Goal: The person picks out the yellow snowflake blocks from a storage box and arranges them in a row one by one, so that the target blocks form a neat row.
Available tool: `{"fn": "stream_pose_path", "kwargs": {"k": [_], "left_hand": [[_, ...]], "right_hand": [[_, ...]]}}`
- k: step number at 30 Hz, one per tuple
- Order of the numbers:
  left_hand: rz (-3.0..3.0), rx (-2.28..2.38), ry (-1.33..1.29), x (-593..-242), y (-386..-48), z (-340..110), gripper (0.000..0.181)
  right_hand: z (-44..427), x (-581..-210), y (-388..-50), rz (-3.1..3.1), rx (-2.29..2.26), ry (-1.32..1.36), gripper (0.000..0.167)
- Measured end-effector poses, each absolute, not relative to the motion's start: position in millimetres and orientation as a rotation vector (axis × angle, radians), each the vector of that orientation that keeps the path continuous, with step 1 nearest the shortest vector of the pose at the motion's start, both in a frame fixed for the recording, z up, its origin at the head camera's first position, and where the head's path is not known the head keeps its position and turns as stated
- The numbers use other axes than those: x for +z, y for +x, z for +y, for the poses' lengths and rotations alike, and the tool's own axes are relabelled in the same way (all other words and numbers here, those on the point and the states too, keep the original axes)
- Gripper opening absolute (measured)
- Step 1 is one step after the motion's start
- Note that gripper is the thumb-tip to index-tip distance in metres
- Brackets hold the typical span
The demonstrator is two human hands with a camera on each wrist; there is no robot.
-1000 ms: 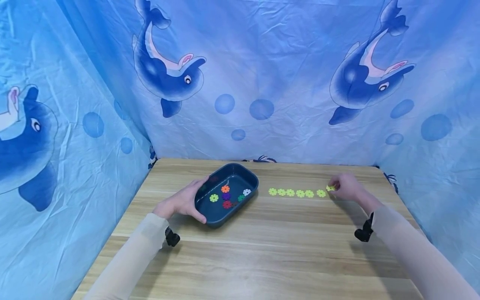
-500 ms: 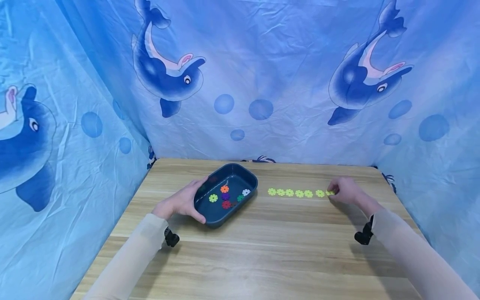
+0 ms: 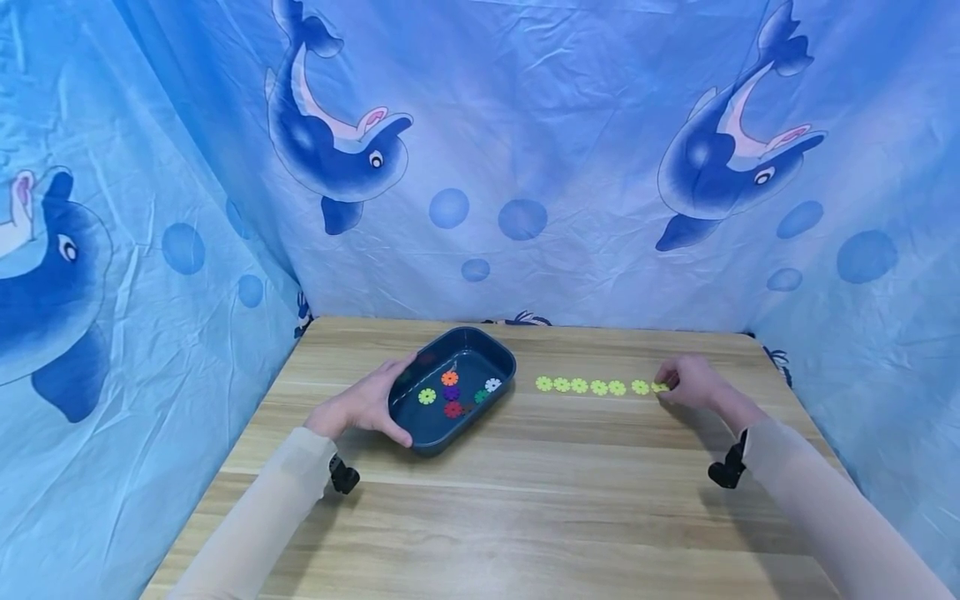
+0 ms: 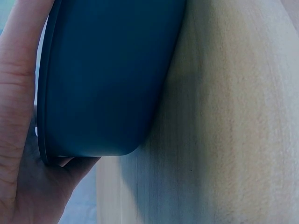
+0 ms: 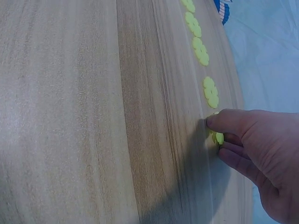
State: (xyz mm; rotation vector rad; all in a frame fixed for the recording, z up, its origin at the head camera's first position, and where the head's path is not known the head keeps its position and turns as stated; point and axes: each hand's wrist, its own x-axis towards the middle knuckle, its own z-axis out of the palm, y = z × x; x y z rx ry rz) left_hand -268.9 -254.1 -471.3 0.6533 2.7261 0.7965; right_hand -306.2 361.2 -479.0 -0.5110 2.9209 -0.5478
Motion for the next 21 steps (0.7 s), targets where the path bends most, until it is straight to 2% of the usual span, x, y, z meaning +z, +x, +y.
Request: {"fn": "stream_pose_path", "kwargs": {"k": [12, 21], "left_hand": [[2.724, 0.804, 0.64, -471, -269, -253, 0.154], [2.722, 0.799, 0.639, -472, -269, -253, 0.154]], "right_hand": [[359, -469, -307, 2.875, -0.589, -0.49, 0.021], [343, -454, -321, 2.884, -0.581, -0.509, 0.027]]}}
